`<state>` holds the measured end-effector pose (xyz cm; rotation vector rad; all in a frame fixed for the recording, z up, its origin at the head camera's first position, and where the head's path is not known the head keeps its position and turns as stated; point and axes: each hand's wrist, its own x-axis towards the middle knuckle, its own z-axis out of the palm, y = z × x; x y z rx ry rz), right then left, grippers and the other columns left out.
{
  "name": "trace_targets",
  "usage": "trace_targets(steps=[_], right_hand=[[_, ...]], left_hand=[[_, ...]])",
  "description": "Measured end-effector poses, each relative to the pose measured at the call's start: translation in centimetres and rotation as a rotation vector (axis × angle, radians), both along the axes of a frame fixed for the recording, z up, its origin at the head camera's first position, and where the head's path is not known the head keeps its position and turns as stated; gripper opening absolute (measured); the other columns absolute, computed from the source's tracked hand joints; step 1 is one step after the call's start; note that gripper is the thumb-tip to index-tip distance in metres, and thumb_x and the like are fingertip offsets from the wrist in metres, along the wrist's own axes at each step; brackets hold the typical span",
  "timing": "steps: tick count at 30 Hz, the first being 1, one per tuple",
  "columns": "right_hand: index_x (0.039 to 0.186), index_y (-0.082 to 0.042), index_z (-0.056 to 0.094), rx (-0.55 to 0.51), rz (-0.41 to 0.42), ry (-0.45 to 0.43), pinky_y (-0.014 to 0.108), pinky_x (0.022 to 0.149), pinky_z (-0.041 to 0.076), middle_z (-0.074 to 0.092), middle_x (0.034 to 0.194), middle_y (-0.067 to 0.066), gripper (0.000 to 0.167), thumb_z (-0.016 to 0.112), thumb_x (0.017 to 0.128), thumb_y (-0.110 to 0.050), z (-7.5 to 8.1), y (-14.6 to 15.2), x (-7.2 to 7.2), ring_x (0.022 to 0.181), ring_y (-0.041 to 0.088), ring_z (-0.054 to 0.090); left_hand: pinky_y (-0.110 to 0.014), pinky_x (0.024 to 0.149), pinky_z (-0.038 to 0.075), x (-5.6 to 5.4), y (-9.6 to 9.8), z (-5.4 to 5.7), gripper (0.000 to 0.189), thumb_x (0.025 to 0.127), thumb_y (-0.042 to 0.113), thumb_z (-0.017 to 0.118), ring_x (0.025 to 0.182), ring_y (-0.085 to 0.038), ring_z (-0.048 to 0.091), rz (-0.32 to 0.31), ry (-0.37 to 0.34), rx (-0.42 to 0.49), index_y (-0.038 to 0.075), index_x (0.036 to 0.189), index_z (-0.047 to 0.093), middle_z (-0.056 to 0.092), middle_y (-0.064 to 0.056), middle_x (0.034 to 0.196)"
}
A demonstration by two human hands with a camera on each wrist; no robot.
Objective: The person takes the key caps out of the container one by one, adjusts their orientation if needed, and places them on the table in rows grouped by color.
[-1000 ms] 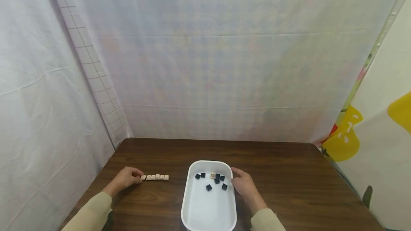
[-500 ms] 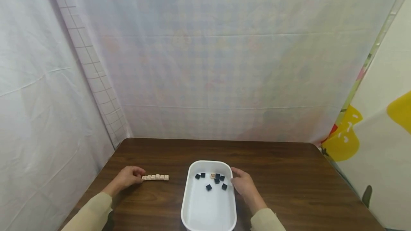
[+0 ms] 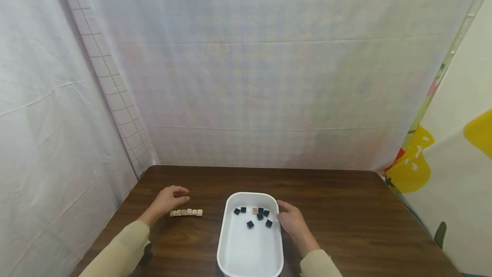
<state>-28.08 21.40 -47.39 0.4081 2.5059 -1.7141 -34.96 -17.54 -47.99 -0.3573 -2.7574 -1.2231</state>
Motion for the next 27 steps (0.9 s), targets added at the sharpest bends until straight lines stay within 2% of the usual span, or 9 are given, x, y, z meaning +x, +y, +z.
trace_targets(steps=[7, 10, 14, 20, 24, 27], right_hand=[[0.144, -0.001, 0.047, 0.001, -0.005, 0.000, 0.048, 0.070, 0.057, 0.050, 0.133, 0.034, 0.051, 0.051, 0.093, 0.001, -0.2, 0.1, -0.1, 0.101, 0.043, 0.062], [0.144, 0.000, 0.048, 0.001, -0.004, 0.012, 0.048, 0.070, 0.057, 0.051, 0.131, 0.034, 0.051, 0.051, 0.093, 0.001, -0.3, 0.2, -0.1, 0.099, 0.042, 0.062], [0.144, 0.001, 0.047, -0.004, 0.002, 0.014, 0.048, 0.070, 0.057, 0.052, 0.130, 0.035, 0.051, 0.051, 0.093, 0.001, -0.3, 0.2, 0.0, 0.097, 0.040, 0.063], [0.144, 0.000, 0.047, -0.001, -0.007, 0.001, 0.047, 0.070, 0.057, 0.052, 0.131, 0.034, 0.052, 0.051, 0.092, 0.000, -0.1, 0.1, 0.0, 0.100, 0.041, 0.062], [0.144, -0.001, 0.047, 0.000, -0.018, -0.009, 0.048, 0.070, 0.057, 0.050, 0.133, 0.034, 0.052, 0.052, 0.093, 0.000, 0.0, 0.0, 0.0, 0.104, 0.044, 0.060], [0.145, -0.001, 0.046, 0.000, -0.011, -0.008, 0.048, 0.070, 0.057, 0.050, 0.133, 0.034, 0.052, 0.051, 0.093, 0.000, 0.1, 0.0, 0.1, 0.104, 0.044, 0.061]], left_hand=[[-0.048, 0.087, 0.051, -0.3, 5.0, 1.4, 0.026, 0.090, 0.019, 0.073, 0.103, -0.032, 0.062, -0.132, 0.044, 0.016, 0.003, 0.111, 0.071, 0.064, -0.009, 0.108], [-0.048, 0.087, 0.050, -0.4, 7.3, 1.8, 0.029, 0.090, 0.021, 0.073, 0.103, -0.033, 0.061, -0.187, 0.062, 0.004, 0.002, 0.112, 0.071, 0.063, -0.012, 0.110], [-0.047, 0.089, 0.049, -0.5, 10.1, 2.0, 0.029, 0.090, 0.022, 0.073, 0.104, -0.030, 0.058, -0.229, 0.070, -0.032, 0.004, 0.112, 0.072, 0.062, -0.011, 0.112], [-0.049, 0.094, 0.045, -0.3, 13.6, 2.2, 0.027, 0.091, 0.025, 0.074, 0.111, -0.029, 0.055, -0.229, 0.033, -0.086, 0.009, 0.113, 0.073, 0.059, -0.008, 0.118], [-0.052, 0.100, 0.039, -0.2, 15.3, 2.2, 0.027, 0.090, 0.029, 0.074, 0.117, -0.028, 0.051, -0.215, 0.014, -0.129, 0.017, 0.114, 0.073, 0.057, -0.006, 0.123], [-0.052, 0.104, 0.034, -0.1, 16.3, 2.1, 0.027, 0.090, 0.030, 0.074, 0.120, -0.028, 0.049, -0.221, 0.025, -0.176, 0.020, 0.115, 0.073, 0.056, -0.004, 0.125]])
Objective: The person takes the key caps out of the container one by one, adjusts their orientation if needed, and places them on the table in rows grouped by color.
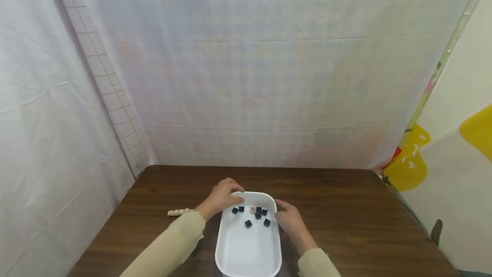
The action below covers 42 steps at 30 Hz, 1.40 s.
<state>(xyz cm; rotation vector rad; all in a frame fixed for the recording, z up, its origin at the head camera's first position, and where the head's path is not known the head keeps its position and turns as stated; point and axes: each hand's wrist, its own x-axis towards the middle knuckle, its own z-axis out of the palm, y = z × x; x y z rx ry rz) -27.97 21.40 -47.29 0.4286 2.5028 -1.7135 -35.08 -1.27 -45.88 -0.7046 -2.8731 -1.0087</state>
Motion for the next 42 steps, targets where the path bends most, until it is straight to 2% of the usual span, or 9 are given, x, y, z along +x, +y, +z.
trace_targets(steps=[9, 13, 20, 24, 30, 37, 42], right_hand=[[0.144, -0.001, 0.047, 0.019, 0.012, 0.002, 0.050, 0.072, 0.056, 0.048, 0.135, 0.035, 0.052, 0.052, 0.092, 0.000, 0.1, -0.2, 0.1, 0.106, 0.045, 0.059], [0.143, 0.000, 0.048, 0.023, 0.015, 0.013, 0.049, 0.072, 0.056, 0.049, 0.134, 0.035, 0.052, 0.052, 0.092, 0.001, 0.2, -0.3, 0.2, 0.105, 0.045, 0.060], [0.143, 0.000, 0.049, 0.031, 0.017, 0.025, 0.049, 0.071, 0.056, 0.052, 0.130, 0.035, 0.051, 0.053, 0.091, 0.001, 0.1, -0.2, 0.2, 0.102, 0.043, 0.061], [0.143, -0.001, 0.049, 0.037, 0.015, 0.021, 0.049, 0.072, 0.056, 0.052, 0.131, 0.034, 0.051, 0.053, 0.092, 0.000, 0.0, -0.1, 0.1, 0.102, 0.042, 0.061], [0.142, 0.001, 0.049, 0.033, 0.017, 0.044, 0.046, 0.071, 0.057, 0.053, 0.129, 0.034, 0.052, 0.053, 0.091, 0.001, 0.0, -0.1, 0.2, 0.099, 0.039, 0.063], [0.140, 0.004, 0.050, 0.020, 0.019, 0.078, 0.043, 0.069, 0.057, 0.058, 0.120, 0.033, 0.052, 0.055, 0.088, 0.002, 0.2, -0.1, 0.3, 0.091, 0.035, 0.064], [0.140, 0.002, 0.050, 0.031, 0.020, 0.062, 0.044, 0.070, 0.057, 0.055, 0.125, 0.034, 0.052, 0.055, 0.089, 0.001, 0.1, -0.1, 0.3, 0.095, 0.037, 0.064]], left_hand=[[-0.047, 0.098, 0.039, 0.3, 2.4, -0.7, 0.022, 0.085, 0.034, 0.078, 0.119, -0.027, 0.049, -0.046, 0.146, -0.199, 0.025, 0.104, 0.077, 0.057, -0.007, 0.127], [-0.049, 0.098, 0.037, 0.2, 3.2, -1.2, 0.021, 0.083, 0.035, 0.080, 0.121, -0.029, 0.048, -0.042, 0.149, -0.260, 0.024, 0.102, 0.077, 0.057, -0.010, 0.129], [-0.048, 0.098, 0.037, 0.0, 4.2, -2.0, 0.018, 0.086, 0.040, 0.076, 0.119, -0.026, 0.048, -0.040, 0.247, -0.471, 0.028, 0.100, 0.077, 0.058, -0.006, 0.124], [-0.046, 0.096, 0.038, -0.3, 4.5, -2.4, 0.017, 0.088, 0.040, 0.074, 0.117, -0.024, 0.048, -0.048, 0.290, -0.546, 0.031, 0.102, 0.078, 0.058, -0.002, 0.122], [-0.043, 0.094, 0.039, 0.0, 4.5, -2.3, 0.013, 0.086, 0.037, 0.076, 0.119, -0.022, 0.047, -0.074, 0.307, -0.595, 0.035, 0.098, 0.079, 0.058, -0.001, 0.124], [-0.043, 0.097, 0.038, 0.3, 4.8, -2.1, 0.020, 0.087, 0.040, 0.073, 0.123, -0.022, 0.045, -0.107, 0.282, -0.612, 0.035, 0.106, 0.076, 0.055, -0.002, 0.131], [-0.041, 0.095, 0.039, 0.1, 4.9, -2.3, 0.017, 0.088, 0.042, 0.072, 0.121, -0.021, 0.046, -0.109, 0.303, -0.649, 0.036, 0.104, 0.076, 0.055, -0.001, 0.127]])
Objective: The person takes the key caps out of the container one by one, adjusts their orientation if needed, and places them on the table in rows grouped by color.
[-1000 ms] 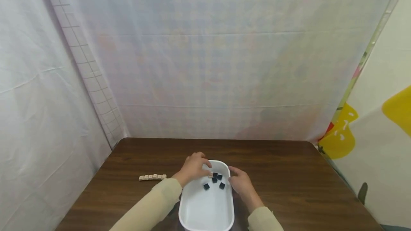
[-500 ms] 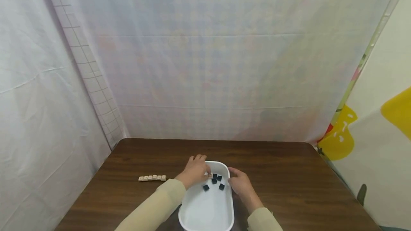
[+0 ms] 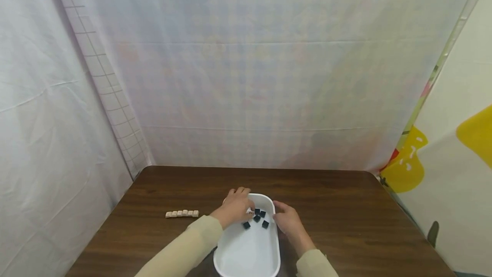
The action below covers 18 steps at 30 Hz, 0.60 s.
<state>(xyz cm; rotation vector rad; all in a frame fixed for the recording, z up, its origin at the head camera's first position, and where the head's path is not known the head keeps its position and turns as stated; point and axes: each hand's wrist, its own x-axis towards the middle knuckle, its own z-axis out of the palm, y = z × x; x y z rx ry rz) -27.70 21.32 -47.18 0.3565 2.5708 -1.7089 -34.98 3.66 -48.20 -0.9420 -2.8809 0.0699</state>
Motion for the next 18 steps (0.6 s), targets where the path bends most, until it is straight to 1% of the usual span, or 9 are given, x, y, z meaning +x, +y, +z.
trace_targets(steps=[3, 7, 11, 18], right_hand=[[0.140, 0.002, 0.050, 0.002, 0.000, -0.001, 0.045, 0.070, 0.057, 0.055, 0.126, 0.034, 0.052, 0.055, 0.089, 0.002, 0.05, -0.01, -0.04, 0.096, 0.038, 0.063], [0.141, 0.003, 0.050, -0.003, 0.003, -0.003, 0.045, 0.071, 0.057, 0.055, 0.125, 0.035, 0.052, 0.055, 0.089, 0.002, 0.10, -0.12, -0.05, 0.096, 0.038, 0.063], [0.141, 0.003, 0.049, -0.018, 0.002, -0.013, 0.047, 0.071, 0.057, 0.054, 0.126, 0.035, 0.052, 0.054, 0.089, 0.002, 0.13, -0.10, -0.02, 0.097, 0.039, 0.062], [0.142, 0.002, 0.049, -0.026, 0.006, -0.020, 0.049, 0.070, 0.056, 0.053, 0.128, 0.035, 0.051, 0.053, 0.091, 0.002, 0.01, -0.01, -0.10, 0.098, 0.039, 0.062]], left_hand=[[-0.041, 0.094, 0.040, -0.02, 0.02, -0.08, 0.017, 0.089, 0.043, 0.072, 0.121, -0.021, 0.046, 0.004, -0.001, -0.006, 0.037, 0.104, 0.076, 0.054, -0.001, 0.126], [-0.042, 0.097, 0.039, 0.05, -0.08, -0.19, 0.018, 0.088, 0.045, 0.072, 0.125, -0.022, 0.044, 0.005, -0.010, -0.004, 0.037, 0.104, 0.077, 0.052, -0.002, 0.132], [-0.042, 0.098, 0.039, 0.10, -0.10, -0.21, 0.019, 0.088, 0.046, 0.072, 0.127, -0.023, 0.044, -0.006, -0.001, -0.011, 0.038, 0.104, 0.077, 0.051, -0.003, 0.135], [-0.043, 0.100, 0.039, 0.09, -0.23, -0.23, 0.017, 0.088, 0.045, 0.073, 0.129, -0.023, 0.043, -0.007, 0.001, -0.008, 0.038, 0.103, 0.078, 0.051, -0.002, 0.137]])
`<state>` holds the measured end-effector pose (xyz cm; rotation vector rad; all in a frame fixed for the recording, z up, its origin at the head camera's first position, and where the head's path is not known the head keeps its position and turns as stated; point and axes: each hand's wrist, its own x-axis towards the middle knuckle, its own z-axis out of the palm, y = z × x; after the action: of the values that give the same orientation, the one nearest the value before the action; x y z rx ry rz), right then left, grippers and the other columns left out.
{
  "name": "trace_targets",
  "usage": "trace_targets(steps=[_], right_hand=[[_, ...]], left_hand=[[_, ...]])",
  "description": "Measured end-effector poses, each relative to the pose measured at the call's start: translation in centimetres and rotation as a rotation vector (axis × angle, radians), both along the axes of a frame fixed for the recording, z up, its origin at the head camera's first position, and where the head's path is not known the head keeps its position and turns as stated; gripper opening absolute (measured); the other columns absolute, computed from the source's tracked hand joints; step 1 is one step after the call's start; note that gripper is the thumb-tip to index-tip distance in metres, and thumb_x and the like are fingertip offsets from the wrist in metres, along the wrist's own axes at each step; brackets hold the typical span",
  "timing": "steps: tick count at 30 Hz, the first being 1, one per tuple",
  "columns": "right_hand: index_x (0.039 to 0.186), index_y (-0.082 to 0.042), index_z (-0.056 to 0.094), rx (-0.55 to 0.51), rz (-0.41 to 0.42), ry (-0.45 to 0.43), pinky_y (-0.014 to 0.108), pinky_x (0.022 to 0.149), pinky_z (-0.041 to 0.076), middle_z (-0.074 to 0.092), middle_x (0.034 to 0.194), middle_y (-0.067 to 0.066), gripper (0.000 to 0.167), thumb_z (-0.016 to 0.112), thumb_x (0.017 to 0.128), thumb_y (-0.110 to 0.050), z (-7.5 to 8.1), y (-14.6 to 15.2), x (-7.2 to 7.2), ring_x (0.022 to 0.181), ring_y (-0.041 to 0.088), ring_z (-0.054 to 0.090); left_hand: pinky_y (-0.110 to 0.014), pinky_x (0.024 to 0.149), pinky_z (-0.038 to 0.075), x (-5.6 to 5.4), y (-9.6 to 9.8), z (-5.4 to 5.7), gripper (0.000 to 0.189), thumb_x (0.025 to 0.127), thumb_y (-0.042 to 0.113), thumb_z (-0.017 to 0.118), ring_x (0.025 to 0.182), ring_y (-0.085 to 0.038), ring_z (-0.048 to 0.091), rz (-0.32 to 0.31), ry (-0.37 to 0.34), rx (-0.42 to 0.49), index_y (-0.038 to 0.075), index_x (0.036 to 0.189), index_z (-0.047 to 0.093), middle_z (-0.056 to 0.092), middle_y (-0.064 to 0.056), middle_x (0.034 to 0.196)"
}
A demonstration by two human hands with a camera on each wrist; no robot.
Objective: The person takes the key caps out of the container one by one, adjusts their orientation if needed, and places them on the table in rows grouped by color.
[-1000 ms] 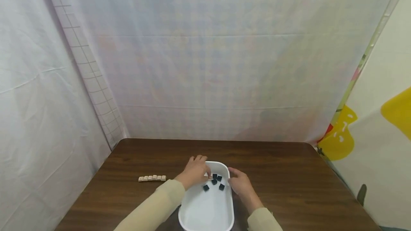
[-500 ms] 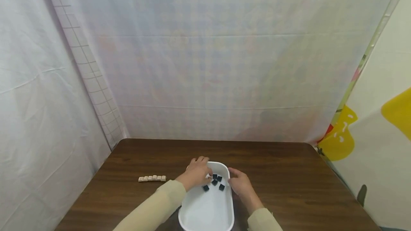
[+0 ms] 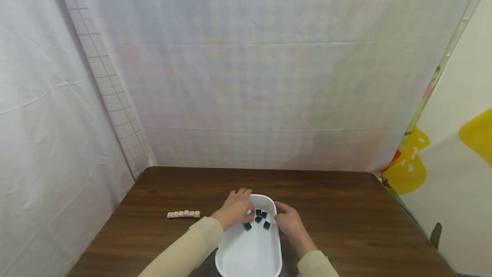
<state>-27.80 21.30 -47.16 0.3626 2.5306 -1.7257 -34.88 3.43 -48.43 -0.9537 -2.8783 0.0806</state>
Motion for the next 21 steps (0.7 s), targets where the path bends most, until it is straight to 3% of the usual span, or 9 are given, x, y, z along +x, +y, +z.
trace_targets(steps=[7, 13, 17, 21], right_hand=[[0.140, 0.004, 0.049, 0.005, 0.004, 0.030, 0.047, 0.072, 0.056, 0.053, 0.128, 0.035, 0.051, 0.053, 0.089, 0.003, -0.1, 0.0, 0.0, 0.097, 0.037, 0.062], [0.140, 0.005, 0.049, 0.033, 0.003, 0.030, 0.049, 0.080, 0.055, 0.050, 0.132, 0.036, 0.051, 0.053, 0.090, 0.003, 0.0, -0.2, 0.0, 0.104, 0.043, 0.060], [0.142, 0.004, 0.047, 0.025, 0.003, 0.000, 0.054, 0.080, 0.054, 0.048, 0.135, 0.036, 0.051, 0.052, 0.092, 0.002, 0.2, -0.2, 0.1, 0.110, 0.047, 0.057], [0.141, 0.004, 0.048, 0.013, -0.001, 0.014, 0.049, 0.076, 0.056, 0.052, 0.130, 0.036, 0.050, 0.052, 0.091, 0.002, 0.2, -0.3, 0.2, 0.103, 0.042, 0.061]], left_hand=[[-0.042, 0.098, 0.040, 0.0, -0.3, 0.2, 0.010, 0.088, 0.036, 0.073, 0.129, -0.024, 0.044, -0.009, 0.005, 0.096, 0.032, 0.096, 0.078, 0.052, -0.005, 0.138], [-0.042, 0.102, 0.039, -0.1, -1.2, 0.6, 0.007, 0.089, 0.031, 0.072, 0.127, -0.024, 0.047, -0.063, 0.089, 0.181, 0.026, 0.084, 0.075, 0.057, -0.006, 0.135], [-0.035, 0.095, 0.043, -0.2, -1.7, 1.3, 0.008, 0.092, 0.026, 0.069, 0.113, -0.019, 0.054, -0.105, 0.148, 0.220, 0.023, 0.088, 0.074, 0.062, 0.000, 0.121], [-0.028, 0.081, 0.043, -0.1, -2.1, 1.9, 0.006, 0.093, 0.022, 0.068, 0.094, -0.013, 0.056, -0.131, 0.157, 0.256, 0.020, 0.092, 0.074, 0.065, 0.004, 0.104]])
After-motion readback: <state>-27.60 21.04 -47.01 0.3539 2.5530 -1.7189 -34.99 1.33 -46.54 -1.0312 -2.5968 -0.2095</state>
